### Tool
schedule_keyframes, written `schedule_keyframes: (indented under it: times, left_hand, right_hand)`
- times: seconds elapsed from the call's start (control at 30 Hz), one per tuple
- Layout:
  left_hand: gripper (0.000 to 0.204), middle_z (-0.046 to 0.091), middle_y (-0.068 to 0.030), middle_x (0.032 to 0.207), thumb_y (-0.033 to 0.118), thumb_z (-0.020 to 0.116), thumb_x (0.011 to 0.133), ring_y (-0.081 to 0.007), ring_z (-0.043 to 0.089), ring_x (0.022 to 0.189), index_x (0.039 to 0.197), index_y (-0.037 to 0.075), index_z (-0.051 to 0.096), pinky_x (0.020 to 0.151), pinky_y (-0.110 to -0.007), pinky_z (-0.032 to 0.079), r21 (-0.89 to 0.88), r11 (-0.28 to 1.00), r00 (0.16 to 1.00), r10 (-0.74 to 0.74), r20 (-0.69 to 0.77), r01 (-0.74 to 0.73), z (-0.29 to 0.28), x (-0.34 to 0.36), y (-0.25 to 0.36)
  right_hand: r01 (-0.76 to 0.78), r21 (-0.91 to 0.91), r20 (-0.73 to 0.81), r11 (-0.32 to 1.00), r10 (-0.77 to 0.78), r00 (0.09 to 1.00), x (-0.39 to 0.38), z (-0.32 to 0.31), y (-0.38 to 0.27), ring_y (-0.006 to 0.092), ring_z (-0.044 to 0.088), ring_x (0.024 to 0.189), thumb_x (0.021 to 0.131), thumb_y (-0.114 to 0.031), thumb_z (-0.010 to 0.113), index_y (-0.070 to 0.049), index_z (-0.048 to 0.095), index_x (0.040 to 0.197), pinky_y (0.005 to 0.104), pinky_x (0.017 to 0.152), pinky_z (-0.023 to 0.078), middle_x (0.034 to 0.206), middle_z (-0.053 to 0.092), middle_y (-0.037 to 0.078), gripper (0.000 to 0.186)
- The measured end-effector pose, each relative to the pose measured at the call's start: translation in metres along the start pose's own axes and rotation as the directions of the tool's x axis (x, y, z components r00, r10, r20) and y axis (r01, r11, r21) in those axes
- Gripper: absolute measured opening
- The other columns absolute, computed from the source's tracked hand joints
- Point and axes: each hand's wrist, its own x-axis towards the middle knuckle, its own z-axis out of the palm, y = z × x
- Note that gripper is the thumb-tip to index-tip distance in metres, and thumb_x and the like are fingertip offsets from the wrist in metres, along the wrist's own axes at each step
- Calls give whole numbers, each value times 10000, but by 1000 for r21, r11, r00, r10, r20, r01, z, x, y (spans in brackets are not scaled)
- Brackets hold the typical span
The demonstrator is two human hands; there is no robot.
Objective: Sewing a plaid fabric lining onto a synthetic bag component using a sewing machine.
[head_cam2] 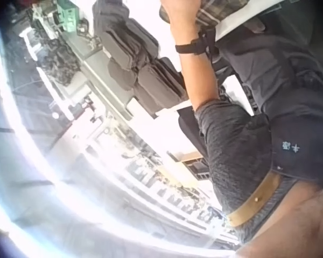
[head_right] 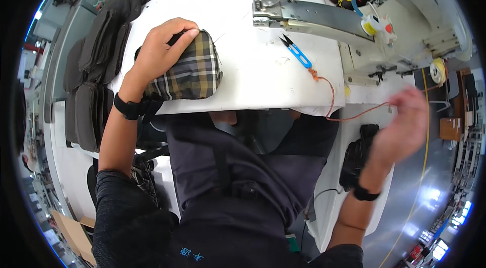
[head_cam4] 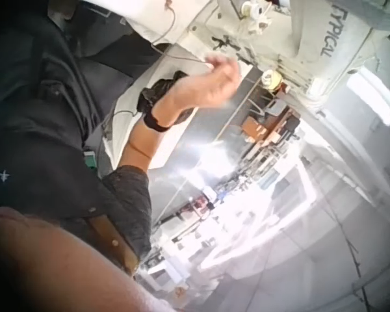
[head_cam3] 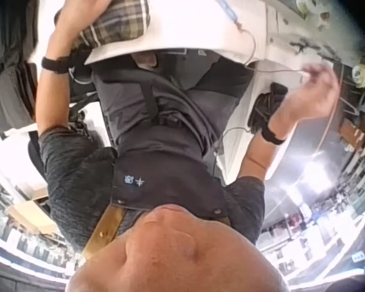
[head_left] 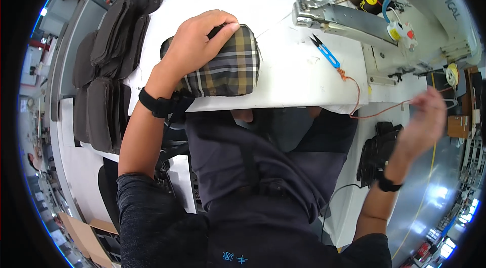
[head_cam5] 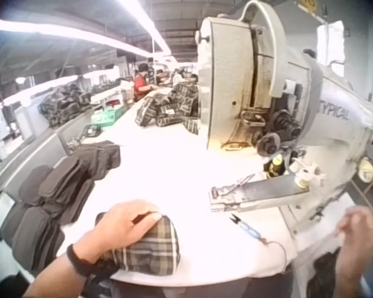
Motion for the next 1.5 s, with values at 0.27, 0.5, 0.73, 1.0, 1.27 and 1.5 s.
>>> schedule_keyframes:
  times: [0.27, 0.5, 0.73, 1.0, 1.27, 1.5]
  left_hand:
    - [151, 725, -64, 949, 123, 703, 1001, -162, 658, 898, 1093, 25, 772, 857, -295, 520, -165, 978, 978, -100, 181, 131, -5, 4, 23]
    - [195, 764, -67, 977, 150, 703, 1011, -128, 670, 894, 1110, 2, 781, 846, -292, 534, -300, 932, 950, -114, 289, 203, 6, 8, 16]
    - [208, 789, -84, 998, 158, 704, 1009, -143, 697, 906, 1123, 3, 784, 860, -300, 551, -302, 926, 939, -123, 322, 225, 6, 11, 14]
    - [218, 774, -90, 1008, 153, 756, 967, -171, 696, 905, 1145, 29, 776, 855, -313, 547, -217, 973, 965, -22, 263, 81, 13, 8, 12]
    - [325, 767, -86, 1059, 172, 845, 885, -184, 705, 950, 1159, 30, 743, 905, -318, 552, -183, 977, 957, -53, 286, 109, 5, 2, 17]
    - [293, 764, -67, 1017, 142, 815, 906, -157, 680, 937, 1155, 13, 730, 915, -311, 540, -114, 976, 964, -159, 213, 187, -18, -13, 14]
  right_hand:
    - [-590, 151, 653, 793, 368, 661, -67, 176, -30, 130, 710, 840, 1045, -172, 648, 31, 686, 1290, 279, 740, 559, 1159, 736, 118, 321]
    - [-785, 330, 706, 524, 414, 574, -65, 224, -26, 114, 672, 787, 1027, -181, 685, 29, 738, 1182, 261, 707, 534, 1046, 757, 86, 267]
    - [-788, 398, 663, 470, 446, 601, -73, 216, -18, 118, 667, 839, 1031, -172, 704, -4, 727, 1118, 291, 767, 539, 1058, 748, 97, 191]
    - [-784, 414, 620, 462, 488, 615, -70, 224, -23, 106, 685, 814, 1035, -187, 692, -14, 706, 1056, 265, 724, 556, 998, 749, 79, 175]
    - [-799, 456, 643, 391, 476, 600, -68, 224, -23, 99, 669, 784, 1030, -183, 703, 1, 716, 1116, 260, 715, 556, 968, 734, 56, 204]
    - [-782, 447, 605, 435, 497, 622, -73, 219, -16, 107, 675, 796, 1018, -160, 720, 30, 740, 1120, 276, 750, 583, 1024, 749, 77, 217]
